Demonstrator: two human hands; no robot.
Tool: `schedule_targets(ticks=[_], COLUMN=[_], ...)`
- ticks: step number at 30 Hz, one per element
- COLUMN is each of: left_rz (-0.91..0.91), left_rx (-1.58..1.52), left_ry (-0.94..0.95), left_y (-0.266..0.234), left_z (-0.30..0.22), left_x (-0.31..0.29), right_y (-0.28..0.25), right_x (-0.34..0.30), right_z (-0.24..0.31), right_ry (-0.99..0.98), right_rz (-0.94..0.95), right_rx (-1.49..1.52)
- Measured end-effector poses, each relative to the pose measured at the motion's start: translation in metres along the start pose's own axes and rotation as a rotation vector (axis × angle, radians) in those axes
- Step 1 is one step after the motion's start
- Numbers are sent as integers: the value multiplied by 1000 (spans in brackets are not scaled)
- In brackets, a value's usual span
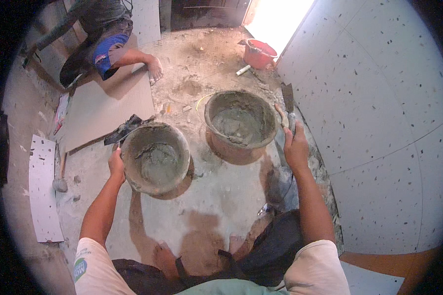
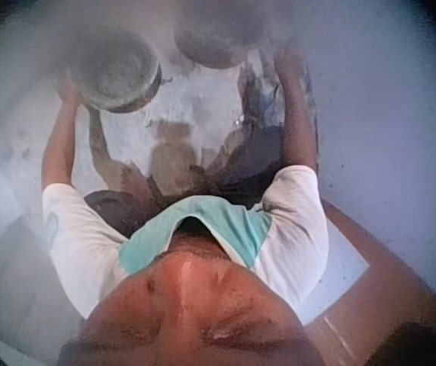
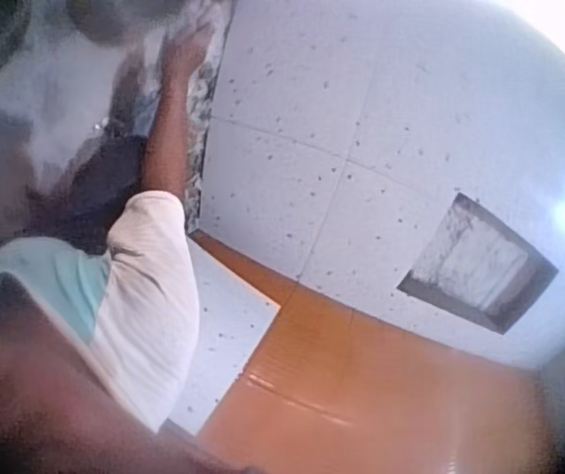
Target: The person assists in a tiling project by holding a large white tile against a wall while a coworker applies adhesive. The person then retrieves a bucket of cement and uses a trowel to mix the contents.
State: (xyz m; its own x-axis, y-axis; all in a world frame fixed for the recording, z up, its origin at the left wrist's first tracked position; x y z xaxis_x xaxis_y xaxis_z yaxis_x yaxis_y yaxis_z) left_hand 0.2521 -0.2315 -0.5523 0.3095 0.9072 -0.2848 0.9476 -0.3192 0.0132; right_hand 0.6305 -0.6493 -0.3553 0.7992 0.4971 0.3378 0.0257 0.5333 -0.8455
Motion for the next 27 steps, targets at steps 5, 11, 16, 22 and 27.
schedule_targets(ticks=[5,11,16,22,27], left_rz=[-29,-46,4,122,254], left_rx=[285,221,128,487,397], left_ry=[200,247,151,565,462], left_y=[-7,10,18,55,86], left_z=[15,4,-18,-54,-84], left_x=[30,27,0,-22,-60], right_y=[28,34,6,-4,-17], right_x=[-14,-26,-27,-55,-45], right_z=[-36,-48,58,159,120], right_ry=[14,37,-75,-179,-186], right_rz=[336,412,301,556,218], right_rx=[-174,-283,-8,173,208])
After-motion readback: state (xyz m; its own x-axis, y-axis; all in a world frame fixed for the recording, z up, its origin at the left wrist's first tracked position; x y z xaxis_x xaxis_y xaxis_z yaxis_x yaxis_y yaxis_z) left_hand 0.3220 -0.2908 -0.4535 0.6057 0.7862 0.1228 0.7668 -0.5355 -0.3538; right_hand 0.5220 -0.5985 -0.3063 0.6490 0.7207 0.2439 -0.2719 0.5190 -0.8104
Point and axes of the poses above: each hand's wrist, its own x-axis towards the middle knuckle, its own y-axis out of the palm, z = x × y, the point moved 4 cm from there along x, towards the middle knuckle, and after that the axes turned 8 degrees about z, right-handed, at the moved point
